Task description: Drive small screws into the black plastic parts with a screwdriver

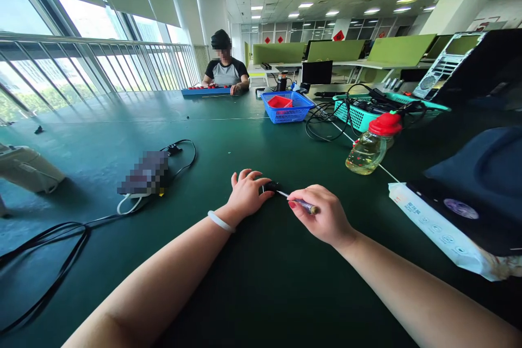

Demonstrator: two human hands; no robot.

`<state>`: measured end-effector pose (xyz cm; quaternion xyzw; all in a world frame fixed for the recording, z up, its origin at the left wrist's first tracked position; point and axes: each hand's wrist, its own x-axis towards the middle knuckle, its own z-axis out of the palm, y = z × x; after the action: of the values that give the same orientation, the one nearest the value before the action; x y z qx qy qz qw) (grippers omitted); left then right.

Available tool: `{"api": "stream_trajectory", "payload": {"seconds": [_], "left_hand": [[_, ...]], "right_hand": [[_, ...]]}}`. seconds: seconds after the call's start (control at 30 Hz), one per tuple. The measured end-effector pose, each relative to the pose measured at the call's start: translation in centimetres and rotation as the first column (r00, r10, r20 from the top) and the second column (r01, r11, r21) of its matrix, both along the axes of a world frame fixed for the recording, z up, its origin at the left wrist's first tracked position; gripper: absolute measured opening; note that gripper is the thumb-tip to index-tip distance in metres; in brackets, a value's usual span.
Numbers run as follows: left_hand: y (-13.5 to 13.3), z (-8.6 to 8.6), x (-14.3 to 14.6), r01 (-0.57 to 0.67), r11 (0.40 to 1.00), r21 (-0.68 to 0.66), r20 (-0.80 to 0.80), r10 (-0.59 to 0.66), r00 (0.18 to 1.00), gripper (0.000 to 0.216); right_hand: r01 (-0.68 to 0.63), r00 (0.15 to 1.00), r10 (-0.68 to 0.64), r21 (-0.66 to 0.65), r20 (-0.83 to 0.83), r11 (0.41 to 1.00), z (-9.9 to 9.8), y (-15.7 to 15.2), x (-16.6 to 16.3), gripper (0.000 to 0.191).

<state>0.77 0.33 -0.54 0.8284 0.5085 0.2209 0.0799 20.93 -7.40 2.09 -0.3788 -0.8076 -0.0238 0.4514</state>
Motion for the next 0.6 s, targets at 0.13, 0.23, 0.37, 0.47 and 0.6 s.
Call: {"api": "stream_trajectory", "payload": {"seconds": [0.13, 0.23, 0.37, 0.47, 0.6], "left_hand": [[-0.06, -0.07, 0.02, -0.006, 1.0, -0.007, 0.028, 0.007, 1.0, 0.029], [0.01, -0.24, -0.05, -0.003, 1.0, 0.009, 0.045, 0.003, 0.999, 0.029], [0.08, -0.4, -0.16, 0.006, 1.0, 0.019, 0.012, -0.007, 1.0, 0.031], [0.09, -0.4, -0.17, 0.009, 1.0, 0.012, 0.0, -0.009, 1.0, 0.032], [0.06, -0.41, -0.13, 0.004, 1.0, 0.004, 0.018, -0.004, 1.0, 0.032]], "right_hand": [[-0.026, 0.998, 0.025, 0.014, 0.049, 1.0, -0.17, -0.04, -0.28, 0.015], [-0.045, 0.995, 0.043, 0.022, 0.087, 0.999, -0.17, -0.09, -0.35, 0.019], [-0.042, 0.992, 0.035, 0.058, 0.119, 0.997, -0.21, -0.17, -0.42, 0.024], [-0.054, 0.99, 0.045, 0.067, 0.134, 0.996, -0.23, -0.21, -0.4, 0.025], [-0.057, 0.99, 0.051, 0.042, 0.128, 0.998, -0.22, -0.11, -0.25, 0.025]]}}
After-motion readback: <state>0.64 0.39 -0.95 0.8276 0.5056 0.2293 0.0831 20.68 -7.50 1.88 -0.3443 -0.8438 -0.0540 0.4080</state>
